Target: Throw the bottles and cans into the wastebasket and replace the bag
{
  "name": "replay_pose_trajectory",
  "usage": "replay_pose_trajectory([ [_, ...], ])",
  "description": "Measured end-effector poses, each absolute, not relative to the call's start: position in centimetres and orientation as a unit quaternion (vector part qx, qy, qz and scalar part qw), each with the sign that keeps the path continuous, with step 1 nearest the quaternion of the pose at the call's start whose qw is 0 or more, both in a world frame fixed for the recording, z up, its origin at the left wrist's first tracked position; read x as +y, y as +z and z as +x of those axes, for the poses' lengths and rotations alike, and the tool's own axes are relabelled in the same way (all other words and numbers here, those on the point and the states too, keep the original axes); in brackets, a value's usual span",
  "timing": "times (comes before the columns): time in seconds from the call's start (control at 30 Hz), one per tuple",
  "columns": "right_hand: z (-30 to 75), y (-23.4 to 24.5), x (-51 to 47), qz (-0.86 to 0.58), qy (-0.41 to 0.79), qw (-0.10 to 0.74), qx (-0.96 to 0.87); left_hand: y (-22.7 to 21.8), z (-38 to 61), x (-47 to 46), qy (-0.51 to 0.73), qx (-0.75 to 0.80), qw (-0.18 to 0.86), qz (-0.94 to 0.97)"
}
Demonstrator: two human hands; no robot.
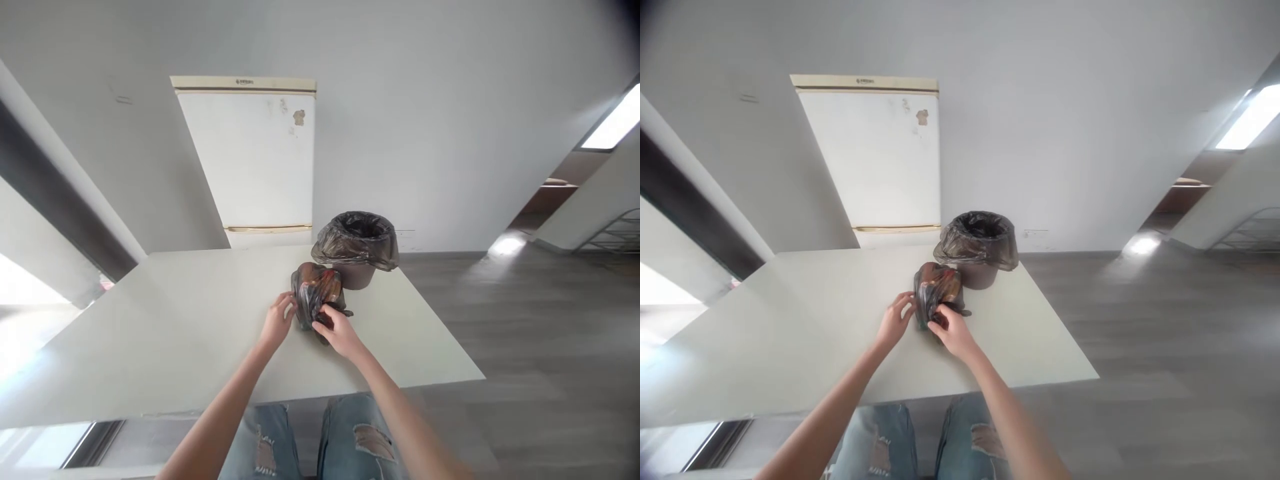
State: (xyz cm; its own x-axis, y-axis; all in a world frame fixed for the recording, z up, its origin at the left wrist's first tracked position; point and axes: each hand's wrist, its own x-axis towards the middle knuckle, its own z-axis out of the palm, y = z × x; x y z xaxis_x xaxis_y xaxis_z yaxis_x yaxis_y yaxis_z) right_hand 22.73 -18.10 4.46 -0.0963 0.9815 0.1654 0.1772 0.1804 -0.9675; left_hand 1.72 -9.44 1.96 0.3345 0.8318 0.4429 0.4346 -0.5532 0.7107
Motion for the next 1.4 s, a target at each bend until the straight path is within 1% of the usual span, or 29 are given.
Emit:
replay_pose_trajectory([
  [0.07, 21.5, 4.3, -15.1, -0.470, 0.424, 0.482, -0.606, 2.2, 0.3, -6.4, 0.430, 0.403, 0.251, 0.768],
  [0.17, 20.0, 3.9, -11.2, -0.427, 0.460, 0.489, -0.605, 2.9, -1.0, -3.9, 0.433, 0.391, 0.260, 0.770],
  [0.23, 19.2, 3.6, -9.6, -0.387, 0.491, 0.482, -0.614, 3.0, -1.3, -3.4, 0.429, 0.350, 0.296, 0.778],
  [0.33, 19.1, 3.2, -8.7, -0.326, 0.535, 0.467, -0.624, 2.3, -1.6, -3.5, 0.467, 0.323, 0.363, 0.739],
  [0.47, 20.3, 2.6, -8.9, -0.290, 0.585, 0.435, -0.620, 0.6, -2.6, -2.8, 0.526, 0.349, 0.380, 0.676],
  [0.5, 20.7, 2.5, -8.8, -0.297, 0.587, 0.425, -0.622, 0.4, -2.9, -2.6, 0.544, 0.344, 0.402, 0.651],
  [0.6, 21.4, 2.1, -8.2, -0.334, 0.568, 0.427, -0.619, 0.3, -3.5, -1.8, 0.576, 0.295, 0.528, 0.550],
  [0.67, 21.5, 1.8, -7.5, -0.362, 0.530, 0.471, -0.605, 0.5, -3.6, -1.7, 0.568, 0.266, 0.592, 0.506],
  [0.73, 21.4, 1.7, -7.0, -0.387, 0.482, 0.520, -0.590, 0.7, -3.5, -1.8, 0.549, 0.262, 0.611, 0.507],
  [0.8, 21.0, 1.6, -6.7, -0.402, 0.435, 0.548, -0.590, 0.9, -3.3, -2.1, 0.527, 0.261, 0.629, 0.508],
  [0.93, 20.4, 1.6, -6.6, -0.408, 0.369, 0.549, -0.629, 1.3, -3.2, -2.8, 0.481, 0.255, 0.661, 0.517],
  [1.03, 20.7, 1.5, -6.5, -0.407, 0.355, 0.552, -0.635, 1.6, -3.4, -2.8, 0.481, 0.246, 0.668, 0.512],
  [1.13, 21.4, 1.5, -6.3, -0.416, 0.340, 0.581, -0.611, 2.0, -3.7, -2.3, 0.543, 0.251, 0.642, 0.480],
  [1.27, 21.8, 1.3, -6.1, -0.421, 0.338, 0.603, -0.587, 1.9, -4.5, -1.1, 0.665, 0.287, 0.555, 0.409],
  [1.4, 21.7, 1.0, -6.2, -0.440, 0.330, 0.600, -0.580, 1.0, -5.5, 0.2, 0.731, 0.333, 0.473, 0.360],
])
